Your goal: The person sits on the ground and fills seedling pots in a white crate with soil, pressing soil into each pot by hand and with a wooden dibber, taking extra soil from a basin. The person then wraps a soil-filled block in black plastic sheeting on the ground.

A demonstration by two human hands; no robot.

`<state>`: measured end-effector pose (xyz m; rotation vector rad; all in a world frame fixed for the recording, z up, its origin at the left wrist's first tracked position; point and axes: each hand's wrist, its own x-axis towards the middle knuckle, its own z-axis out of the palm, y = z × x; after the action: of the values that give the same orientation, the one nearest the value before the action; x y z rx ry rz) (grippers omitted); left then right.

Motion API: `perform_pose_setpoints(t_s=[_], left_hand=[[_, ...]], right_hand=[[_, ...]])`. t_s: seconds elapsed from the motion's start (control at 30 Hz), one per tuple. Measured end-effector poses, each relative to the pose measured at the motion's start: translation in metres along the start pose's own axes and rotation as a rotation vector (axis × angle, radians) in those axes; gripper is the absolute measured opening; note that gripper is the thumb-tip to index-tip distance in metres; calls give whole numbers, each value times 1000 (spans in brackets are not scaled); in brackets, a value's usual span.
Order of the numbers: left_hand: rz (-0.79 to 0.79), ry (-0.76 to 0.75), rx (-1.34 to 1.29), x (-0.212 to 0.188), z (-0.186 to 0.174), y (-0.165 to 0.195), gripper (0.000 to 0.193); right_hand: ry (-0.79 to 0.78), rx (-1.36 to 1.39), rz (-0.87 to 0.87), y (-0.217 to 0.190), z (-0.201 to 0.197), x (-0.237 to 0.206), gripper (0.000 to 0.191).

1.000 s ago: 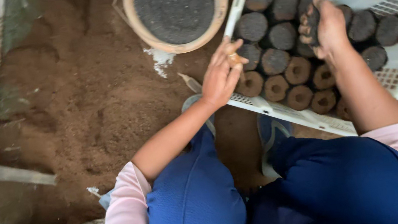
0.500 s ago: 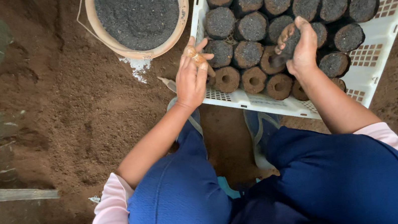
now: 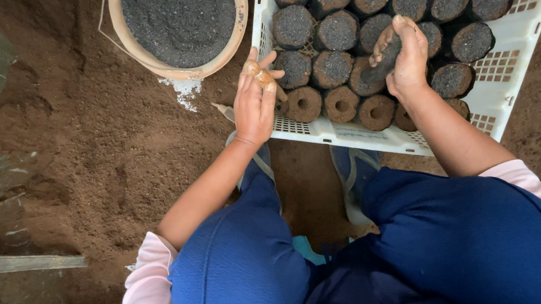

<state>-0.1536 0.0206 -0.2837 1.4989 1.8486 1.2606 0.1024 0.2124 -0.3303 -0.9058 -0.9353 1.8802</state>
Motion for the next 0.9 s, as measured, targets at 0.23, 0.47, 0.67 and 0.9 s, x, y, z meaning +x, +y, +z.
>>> perform_pose_setpoints(t_s=[0.23, 0.47, 0.67, 0.9], left_hand=[[-9, -6, 4, 1, 0, 0, 35], [-31, -22, 22, 1, 1, -2, 40], [-20, -18, 13, 0, 1, -1, 40], [-4, -7, 23, 1, 3, -1, 38]], right_hand=[[-2, 2, 5, -3, 6, -2, 30], [12, -53, 7, -2, 5, 1, 33], [68, 45, 94, -6, -19, 11, 38], [150, 145, 17, -30, -87, 0, 42]])
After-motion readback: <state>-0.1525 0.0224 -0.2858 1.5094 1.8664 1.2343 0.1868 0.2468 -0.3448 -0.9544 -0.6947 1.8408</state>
